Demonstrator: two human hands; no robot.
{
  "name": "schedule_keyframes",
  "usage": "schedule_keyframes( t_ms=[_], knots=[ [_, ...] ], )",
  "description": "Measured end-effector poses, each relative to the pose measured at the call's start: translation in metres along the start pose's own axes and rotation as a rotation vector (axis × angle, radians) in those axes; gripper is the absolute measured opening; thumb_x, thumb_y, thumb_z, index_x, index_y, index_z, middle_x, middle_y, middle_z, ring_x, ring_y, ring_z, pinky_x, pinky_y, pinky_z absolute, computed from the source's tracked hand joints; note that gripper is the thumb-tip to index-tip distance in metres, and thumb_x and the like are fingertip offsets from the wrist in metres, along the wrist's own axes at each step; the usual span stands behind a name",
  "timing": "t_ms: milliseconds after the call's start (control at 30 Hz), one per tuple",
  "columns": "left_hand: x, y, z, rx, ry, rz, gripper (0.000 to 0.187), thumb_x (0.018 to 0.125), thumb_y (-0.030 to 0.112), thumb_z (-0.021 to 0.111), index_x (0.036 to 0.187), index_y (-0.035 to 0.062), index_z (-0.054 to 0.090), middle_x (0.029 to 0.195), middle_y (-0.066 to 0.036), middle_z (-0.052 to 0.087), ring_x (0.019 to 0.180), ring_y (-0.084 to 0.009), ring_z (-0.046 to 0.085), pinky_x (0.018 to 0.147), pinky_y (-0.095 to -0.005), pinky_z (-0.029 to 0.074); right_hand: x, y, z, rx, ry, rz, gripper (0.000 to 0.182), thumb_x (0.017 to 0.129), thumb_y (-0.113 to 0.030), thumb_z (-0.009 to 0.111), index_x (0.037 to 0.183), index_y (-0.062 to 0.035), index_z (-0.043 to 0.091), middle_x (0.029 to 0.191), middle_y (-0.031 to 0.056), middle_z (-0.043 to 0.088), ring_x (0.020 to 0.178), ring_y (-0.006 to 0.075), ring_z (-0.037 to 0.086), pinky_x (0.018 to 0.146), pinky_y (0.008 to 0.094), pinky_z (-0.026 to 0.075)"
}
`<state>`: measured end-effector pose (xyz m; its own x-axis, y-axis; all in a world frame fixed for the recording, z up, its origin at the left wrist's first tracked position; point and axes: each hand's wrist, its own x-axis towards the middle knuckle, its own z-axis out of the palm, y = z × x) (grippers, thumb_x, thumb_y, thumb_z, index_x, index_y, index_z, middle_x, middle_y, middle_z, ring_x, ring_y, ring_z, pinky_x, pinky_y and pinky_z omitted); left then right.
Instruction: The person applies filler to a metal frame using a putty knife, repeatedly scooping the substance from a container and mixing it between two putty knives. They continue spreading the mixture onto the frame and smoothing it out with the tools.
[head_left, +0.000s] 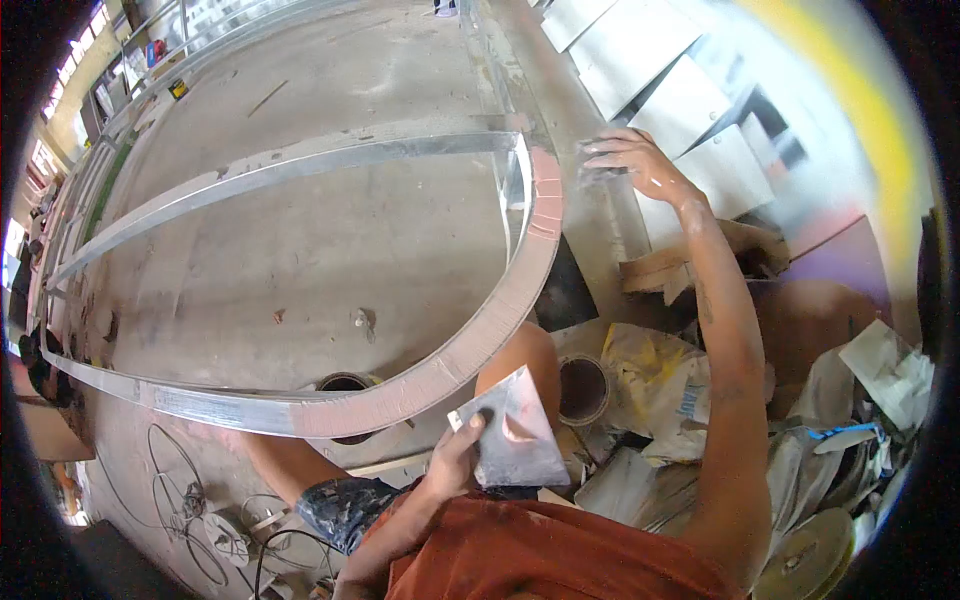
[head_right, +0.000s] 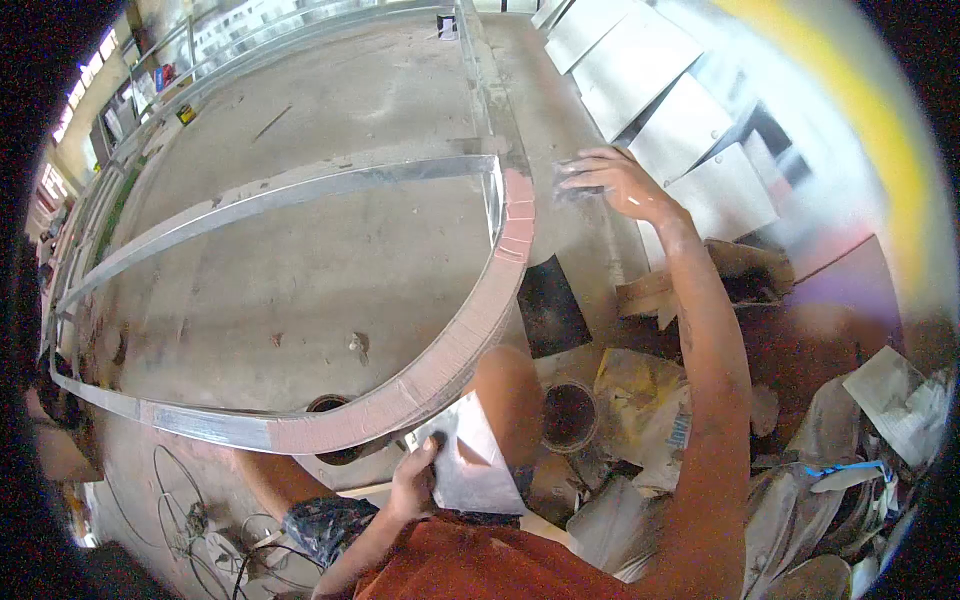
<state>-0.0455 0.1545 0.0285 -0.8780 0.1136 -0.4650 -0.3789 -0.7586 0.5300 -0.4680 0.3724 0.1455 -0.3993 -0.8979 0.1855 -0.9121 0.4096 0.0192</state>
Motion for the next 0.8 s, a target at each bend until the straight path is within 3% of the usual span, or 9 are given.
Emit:
schedule_keyframes(
  t_ms=[100, 300, 367, 567, 633, 667, 700, 767, 800],
  knots=[
    [0.014, 0.011, 0.036, -0.041, 0.025, 0.010, 0.058, 0.089, 0.043, 0.056, 0.130, 0.0036, 0.046, 0.120, -0.013, 0.057, 0.113, -0.0285, 0.056, 0.098, -0.0422, 0.044, -0.037, -0.022, -0.006, 0.234, 0.326, 0.176, 0.049, 0.075, 0.009, 0.048, 0.117, -0.0095, 0.066, 0.128, 0.0073, 0.060, 0.123, 0.0284, 0.050, 0.108, 0.0386, 0.034],
    [0.055, 0.039, 0.106, -0.461, -0.121, 0.046, 0.045, 0.094, 0.032, 0.050, 0.131, 0.0080, 0.043, 0.122, -0.011, 0.055, 0.113, -0.0276, 0.057, 0.096, -0.0483, 0.046, -0.090, -0.231, -0.030, 0.695, 0.633, 0.644, 0.032, 0.085, 0.001, 0.054, 0.116, -0.0016, 0.063, 0.124, 0.0170, 0.060, 0.119, 0.0276, 0.055, 0.104, 0.0352, 0.037],
    [0.066, 0.040, 0.112, -0.554, -0.199, 0.093, 0.043, 0.096, 0.031, 0.049, 0.131, 0.0073, 0.044, 0.122, -0.011, 0.055, 0.113, -0.0272, 0.056, 0.096, -0.0470, 0.047, -0.099, -0.254, -0.004, 0.935, 0.857, 0.201, 0.034, 0.085, -0.003, 0.062, 0.118, -0.0019, 0.060, 0.127, 0.0224, 0.056, 0.120, 0.0325, 0.053, 0.105, 0.0390, 0.037],
    [0.043, 0.051, 0.110, -0.218, -0.261, 0.194, 0.044, 0.098, 0.032, 0.048, 0.130, 0.0021, 0.043, 0.118, -0.011, 0.056, 0.112, -0.0243, 0.056, 0.098, -0.0408, 0.044, -0.080, -0.256, -0.018, 1.149, 0.593, 0.403, 0.050, 0.078, -0.008, 0.070, 0.125, -0.0036, 0.054, 0.137, 0.0161, 0.045, 0.129, 0.0307, 0.043, 0.107, 0.0380, 0.035],
    [0.023, 0.056, 0.114, 0.181, -0.126, 0.350, 0.048, 0.098, 0.032, 0.049, 0.132, -0.0008, 0.041, 0.120, -0.012, 0.056, 0.113, -0.0253, 0.055, 0.100, -0.0406, 0.043, -0.098, -0.236, -0.008, 0.865, 0.392, 0.371, 0.053, 0.079, -0.005, 0.069, 0.129, -0.0035, 0.051, 0.138, 0.0146, 0.045, 0.128, 0.0269, 0.044, 0.105, 0.0345, 0.036],
    [0.026, 0.054, 0.110, 0.142, -0.064, 0.343, 0.049, 0.098, 0.031, 0.049, 0.133, -0.0020, 0.040, 0.124, -0.013, 0.054, 0.114, -0.0243, 0.054, 0.101, -0.0409, 0.040, -0.095, -0.251, -0.006, 0.980, 0.580, 0.584, 0.047, 0.086, -0.006, 0.063, 0.131, -0.0036, 0.049, 0.132, 0.0144, 0.050, 0.125, 0.0239, 0.047, 0.105, 0.0307, 0.034],
    [0.029, 0.055, 0.106, 0.150, -0.074, 0.348, 0.049, 0.098, 0.031, 0.049, 0.133, -0.0020, 0.040, 0.124, -0.013, 0.054, 0.114, -0.0243, 0.054, 0.101, -0.0409, 0.040, -0.102, -0.250, -0.006, 0.589, 0.622, 0.772, 0.041, 0.091, -0.007, 0.056, 0.131, -0.0030, 0.048, 0.125, 0.0145, 0.055, 0.119, 0.0235, 0.052, 0.101, 0.0327, 0.040],
    [0.035, 0.058, 0.093, -0.188, -0.365, 0.371, 0.050, 0.097, 0.028, 0.048, 0.135, -0.0042, 0.038, 0.125, -0.013, 0.052, 0.115, -0.0229, 0.051, 0.104, -0.0397, 0.037, -0.102, -0.265, -0.021, 1.156, 1.194, 0.837, 0.037, 0.094, -0.011, 0.053, 0.128, 0.0011, 0.048, 0.119, 0.0167, 0.058, 0.110, 0.0238, 0.058, 0.087, 0.0372, 0.052],
    [0.042, 0.059, 0.080, -0.153, -0.567, 0.376, 0.046, 0.094, 0.015, 0.047, 0.136, -0.0020, 0.037, 0.127, -0.013, 0.051, 0.121, -0.0242, 0.048, 0.106, -0.0388, 0.034, -0.097, -0.277, -0.031, 1.239, 1.330, 1.000, 0.040, 0.091, -0.024, 0.057, 0.122, 0.0002, 0.052, 0.104, 0.0133, 0.062, 0.089, 0.0224, 0.065, 0.059, 0.0380, 0.056]
  ],
)
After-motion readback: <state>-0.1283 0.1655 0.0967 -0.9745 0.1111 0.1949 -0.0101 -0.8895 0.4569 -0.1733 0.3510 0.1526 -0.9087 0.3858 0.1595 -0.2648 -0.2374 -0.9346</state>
